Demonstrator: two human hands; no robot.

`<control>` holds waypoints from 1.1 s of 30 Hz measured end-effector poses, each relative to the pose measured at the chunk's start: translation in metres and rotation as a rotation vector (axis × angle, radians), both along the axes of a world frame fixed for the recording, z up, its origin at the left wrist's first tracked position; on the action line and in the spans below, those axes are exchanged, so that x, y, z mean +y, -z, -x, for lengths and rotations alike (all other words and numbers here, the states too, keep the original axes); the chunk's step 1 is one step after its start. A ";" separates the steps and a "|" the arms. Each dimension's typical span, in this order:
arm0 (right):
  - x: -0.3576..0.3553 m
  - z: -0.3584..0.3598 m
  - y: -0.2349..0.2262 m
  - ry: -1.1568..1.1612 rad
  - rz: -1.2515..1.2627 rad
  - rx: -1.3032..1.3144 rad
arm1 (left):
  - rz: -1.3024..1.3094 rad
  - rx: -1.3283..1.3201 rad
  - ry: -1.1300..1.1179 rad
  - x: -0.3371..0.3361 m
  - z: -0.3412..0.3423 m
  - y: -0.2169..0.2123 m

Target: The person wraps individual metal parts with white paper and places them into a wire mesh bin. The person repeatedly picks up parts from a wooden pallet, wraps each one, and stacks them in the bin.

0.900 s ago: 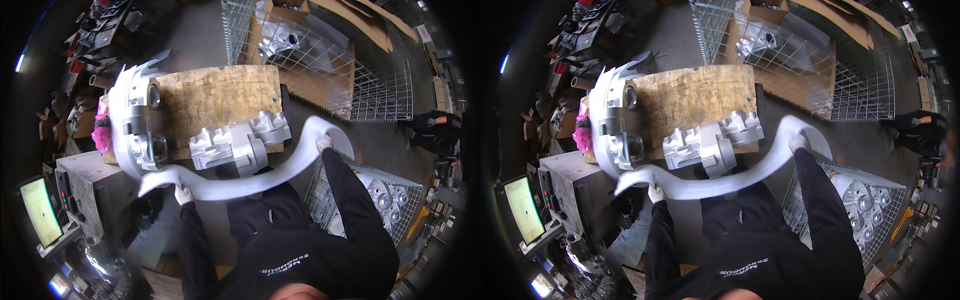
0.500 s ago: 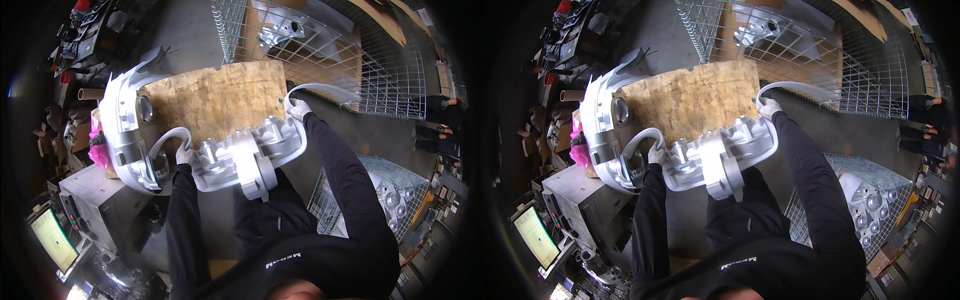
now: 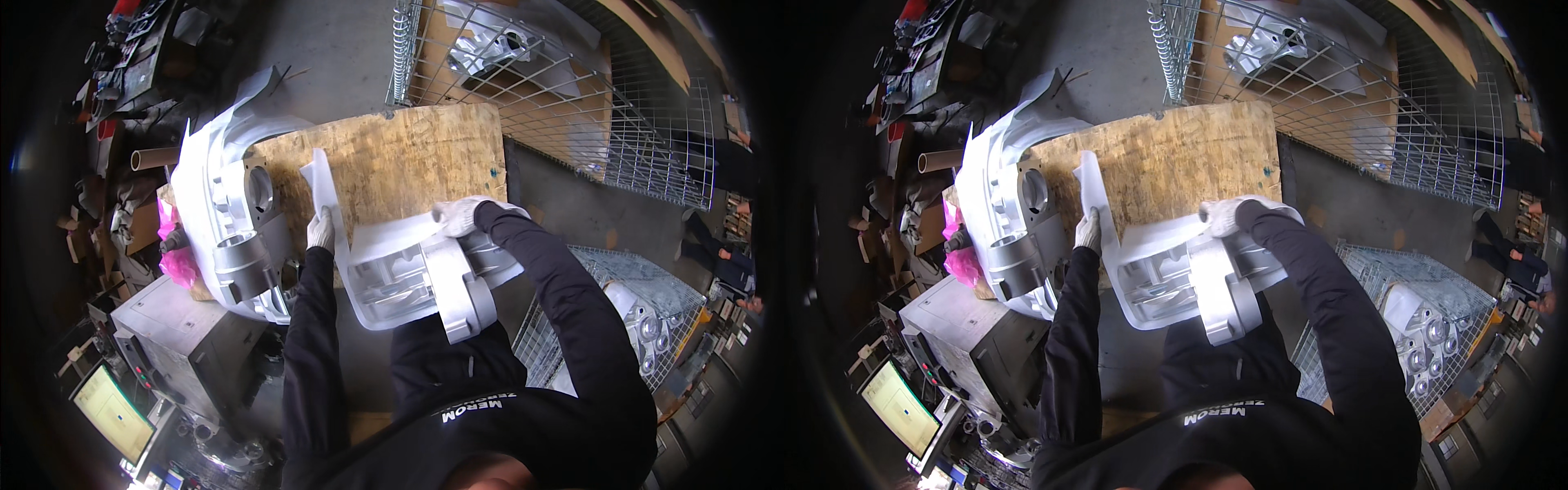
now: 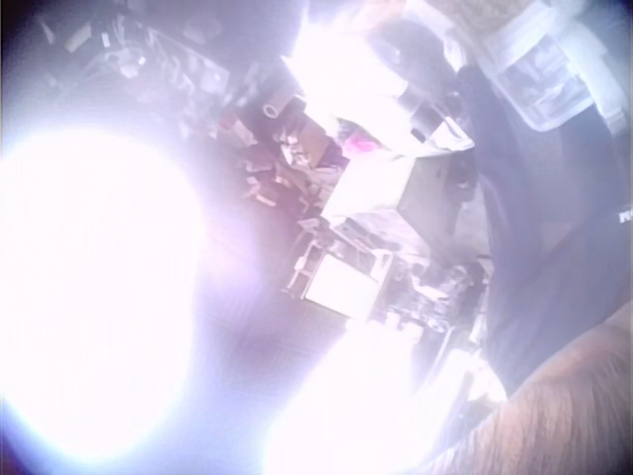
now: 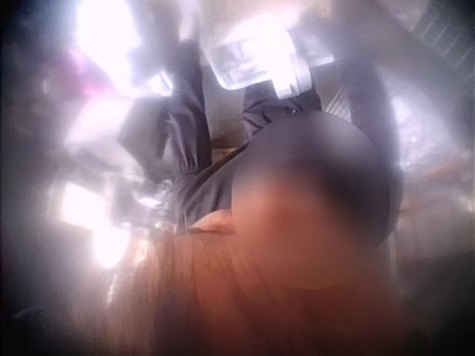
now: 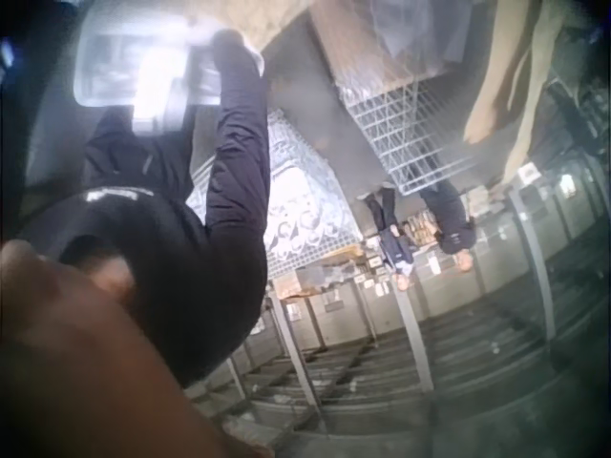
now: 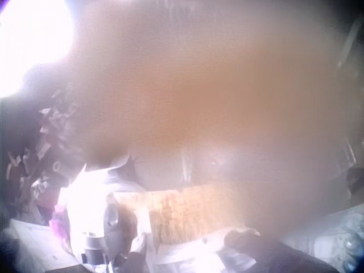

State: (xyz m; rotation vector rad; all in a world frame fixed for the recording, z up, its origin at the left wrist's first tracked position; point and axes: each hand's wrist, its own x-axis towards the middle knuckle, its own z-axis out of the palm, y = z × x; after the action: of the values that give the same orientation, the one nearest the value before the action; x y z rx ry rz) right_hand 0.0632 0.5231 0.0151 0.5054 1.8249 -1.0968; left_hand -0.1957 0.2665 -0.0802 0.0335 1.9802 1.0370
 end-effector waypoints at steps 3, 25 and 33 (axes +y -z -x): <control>-0.033 0.027 0.014 0.011 0.037 0.139 | -0.057 -0.052 -0.152 -0.009 -0.001 -0.016; -0.132 -0.111 -0.147 1.008 -0.790 0.503 | 0.055 -0.320 1.349 0.082 -0.090 -0.070; -0.176 -0.129 -0.113 1.453 -0.023 0.212 | -0.156 -0.167 1.350 0.058 -0.106 -0.055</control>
State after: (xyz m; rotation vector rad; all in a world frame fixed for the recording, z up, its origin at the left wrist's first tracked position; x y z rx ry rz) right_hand 0.1922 0.3470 0.1280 1.9370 1.4816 -2.0699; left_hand -0.0894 0.3246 -0.0253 1.1464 1.2326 0.2459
